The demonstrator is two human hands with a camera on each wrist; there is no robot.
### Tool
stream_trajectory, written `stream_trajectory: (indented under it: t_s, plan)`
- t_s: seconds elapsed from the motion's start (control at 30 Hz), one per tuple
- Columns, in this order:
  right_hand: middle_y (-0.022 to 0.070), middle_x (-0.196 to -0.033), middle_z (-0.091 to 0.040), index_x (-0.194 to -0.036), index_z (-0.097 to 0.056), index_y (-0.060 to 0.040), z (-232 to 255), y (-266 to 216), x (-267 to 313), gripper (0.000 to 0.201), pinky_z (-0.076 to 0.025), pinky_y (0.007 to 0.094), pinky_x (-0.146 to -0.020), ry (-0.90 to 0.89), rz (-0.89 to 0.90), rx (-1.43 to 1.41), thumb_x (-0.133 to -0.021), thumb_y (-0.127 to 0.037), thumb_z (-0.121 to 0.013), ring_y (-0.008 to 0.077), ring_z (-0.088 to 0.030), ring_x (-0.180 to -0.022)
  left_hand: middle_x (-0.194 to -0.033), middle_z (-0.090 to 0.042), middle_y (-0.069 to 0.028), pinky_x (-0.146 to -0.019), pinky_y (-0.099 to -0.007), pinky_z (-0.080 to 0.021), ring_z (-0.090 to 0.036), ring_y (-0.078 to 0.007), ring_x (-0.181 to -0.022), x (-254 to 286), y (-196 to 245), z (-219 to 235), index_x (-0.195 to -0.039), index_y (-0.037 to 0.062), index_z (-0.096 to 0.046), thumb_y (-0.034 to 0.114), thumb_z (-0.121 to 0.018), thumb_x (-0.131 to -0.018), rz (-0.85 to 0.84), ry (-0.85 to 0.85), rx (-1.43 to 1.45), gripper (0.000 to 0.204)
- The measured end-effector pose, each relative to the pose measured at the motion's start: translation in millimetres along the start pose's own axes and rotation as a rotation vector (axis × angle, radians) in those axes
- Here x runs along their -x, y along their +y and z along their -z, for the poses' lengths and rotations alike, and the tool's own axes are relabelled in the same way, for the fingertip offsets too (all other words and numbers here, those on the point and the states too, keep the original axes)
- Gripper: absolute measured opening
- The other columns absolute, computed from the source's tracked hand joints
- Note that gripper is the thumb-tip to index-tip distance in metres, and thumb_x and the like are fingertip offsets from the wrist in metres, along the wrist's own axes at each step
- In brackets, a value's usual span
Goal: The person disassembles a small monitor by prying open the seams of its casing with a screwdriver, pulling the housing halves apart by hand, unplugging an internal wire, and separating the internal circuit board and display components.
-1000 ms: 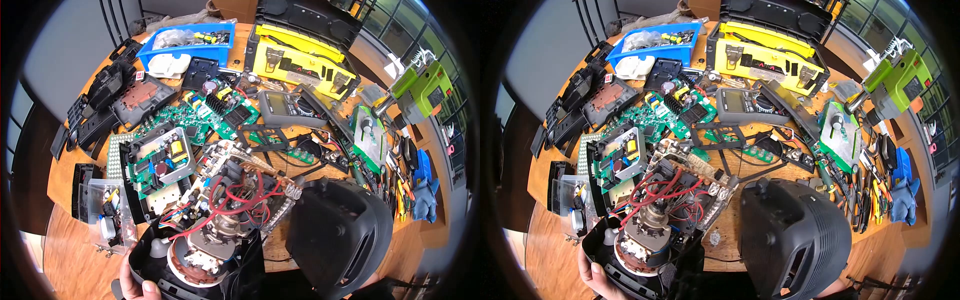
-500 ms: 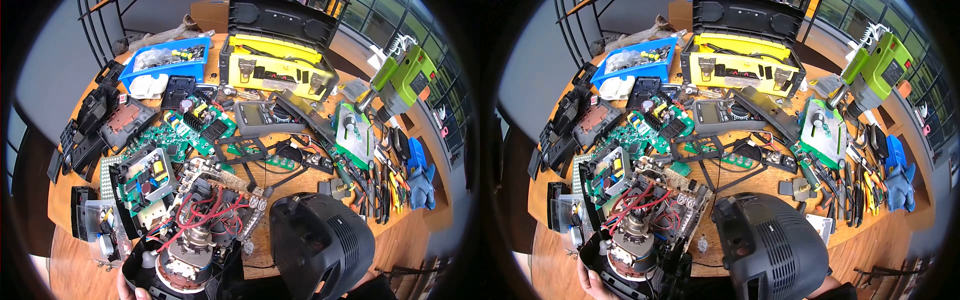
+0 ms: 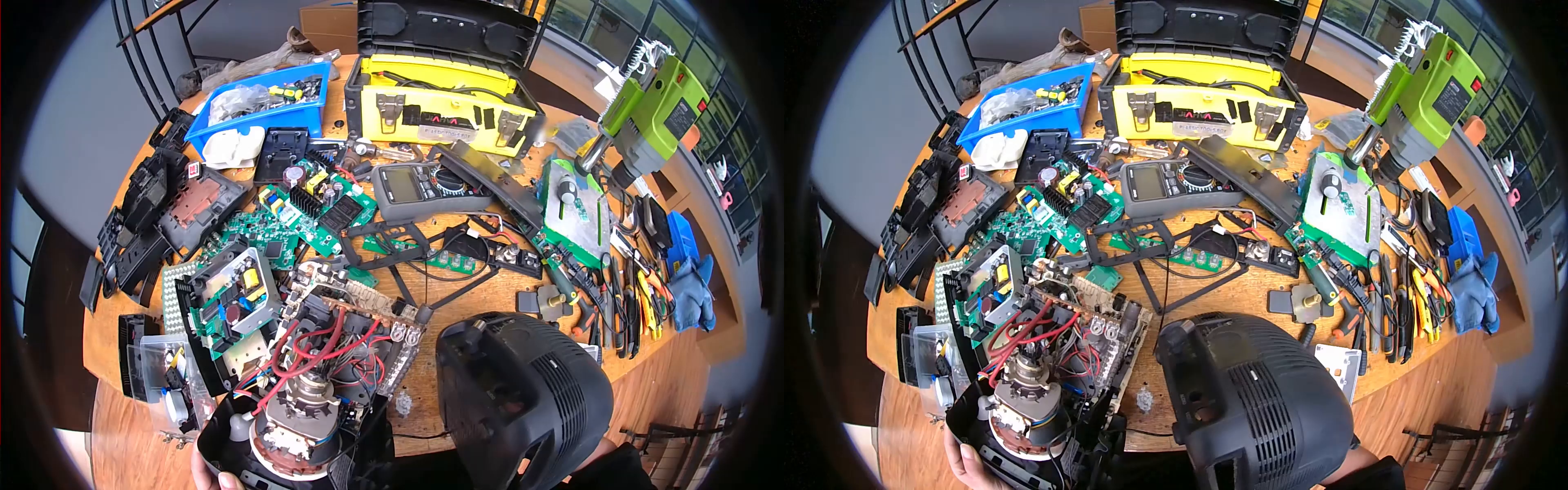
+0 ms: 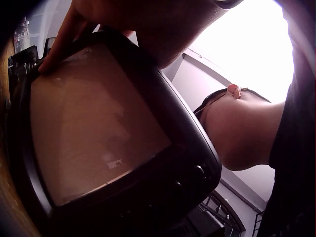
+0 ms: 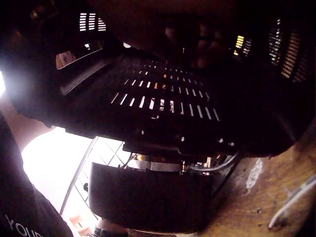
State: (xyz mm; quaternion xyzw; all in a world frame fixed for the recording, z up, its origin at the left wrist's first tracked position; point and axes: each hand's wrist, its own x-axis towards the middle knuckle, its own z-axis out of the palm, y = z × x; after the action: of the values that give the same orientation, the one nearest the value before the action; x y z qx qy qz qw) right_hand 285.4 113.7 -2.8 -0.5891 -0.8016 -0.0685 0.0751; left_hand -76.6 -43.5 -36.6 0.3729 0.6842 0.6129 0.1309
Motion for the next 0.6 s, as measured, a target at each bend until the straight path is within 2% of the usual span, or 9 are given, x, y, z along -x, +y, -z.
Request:
stream_trajectory:
  t_s: [0.13, 0.2, 0.27, 0.3, 0.43, 0.47, 0.6]
  plan:
    - [0.0183, -0.109, -0.062, -0.117, -0.059, 0.0023, -15.0, -16.9, -3.4, 0.034, -0.049, 0.0377, -0.088, -0.042, 0.036, -0.064, -0.083, 0.0, -0.062, 0.0337, -0.061, -0.098, -0.117, -0.063, -0.0237, -0.097, -0.0425, -0.045, -0.059, -0.0327, -0.11, 1.6, -2.9, 3.4, -0.121, -0.0124, -0.058, 0.027, -0.045, -0.097, 0.031, -0.01, 0.071, 0.048]
    - [0.0182, -0.109, -0.062, -0.117, -0.059, 0.0023, -26.4, -29.7, 3.3, 0.034, -0.049, 0.0376, -0.088, -0.078, 0.04, -0.114, -0.083, 0.001, -0.062, 0.0335, -0.061, -0.098, -0.129, -0.056, -0.0226, -0.103, -0.0416, -0.041, -0.054, -0.0307, -0.119, 10.1, -15.2, 18.3, -0.133, -0.0112, -0.049, 0.023, -0.053, -0.094, 0.168, 0.072, -0.06, 0.052]
    - [0.0181, -0.109, -0.062, -0.117, -0.059, 0.0023, -33.9, -39.1, 15.2, 0.033, -0.049, 0.0374, -0.088, -0.12, 0.033, -0.152, -0.083, 0.001, -0.062, 0.0334, -0.061, -0.098, -0.121, -0.062, -0.0202, -0.101, -0.0413, -0.046, -0.062, -0.0285, -0.11, 4.5, -20.6, 0.6, -0.129, -0.0064, -0.053, 0.035, -0.057, -0.091, 0.105, 0.09, 0.35, 0.057]
    - [0.018, -0.109, -0.062, -0.116, -0.059, 0.0023, -36.1, -43.2, 21.1, 0.033, -0.049, 0.0373, -0.087, -0.142, 0.031, -0.167, -0.083, 0.001, -0.062, 0.0334, -0.061, -0.097, -0.12, -0.063, -0.0195, -0.1, -0.0409, -0.046, -0.062, -0.028, -0.11, 4.4, -17.0, -8.4, -0.127, -0.0063, -0.054, 0.037, -0.054, -0.091, 0.065, 0.096, 0.354, 0.057]
    - [0.0178, -0.109, -0.063, -0.116, -0.059, 0.0023, -46.7, -60.4, 45.3, 0.033, -0.049, 0.037, -0.087, -0.227, 0.028, -0.231, -0.084, 0.001, -0.062, 0.0331, -0.061, -0.097, -0.12, -0.063, -0.0157, -0.099, -0.0398, -0.047, -0.062, -0.0249, -0.108, 2.0, -16.6, -0.6, -0.126, -0.005, -0.054, 0.033, -0.053, -0.093, 0.074, 0.045, 0.315, 0.051]
    - [0.0178, -0.109, -0.063, -0.116, -0.059, 0.0022, -48.6, -63.0, 51.4, 0.032, -0.049, 0.0369, -0.087, -0.241, 0.024, -0.242, -0.084, 0.001, -0.062, 0.0331, -0.061, -0.097, -0.121, -0.063, -0.0244, -0.101, -0.0459, -0.048, -0.064, -0.0326, -0.109, 1.2, -19.1, -1.3, -0.125, -0.0093, -0.056, 0.035, -0.066, -0.085, 0.1, 0.119, 0.381, 0.061]
    - [0.0175, -0.108, -0.063, -0.116, -0.059, 0.0022, -49.1, -62.5, 66.0, 0.032, -0.049, 0.0366, -0.087, -0.261, 0.006, -0.254, -0.084, 0.001, -0.062, 0.0328, -0.061, -0.097, -0.12, -0.064, -0.0233, -0.099, -0.045, -0.049, -0.064, -0.0309, -0.109, 2.6, -20.7, -1.1, -0.125, -0.0081, -0.057, 0.034, -0.067, -0.086, 0.121, 0.147, 0.388, 0.058]
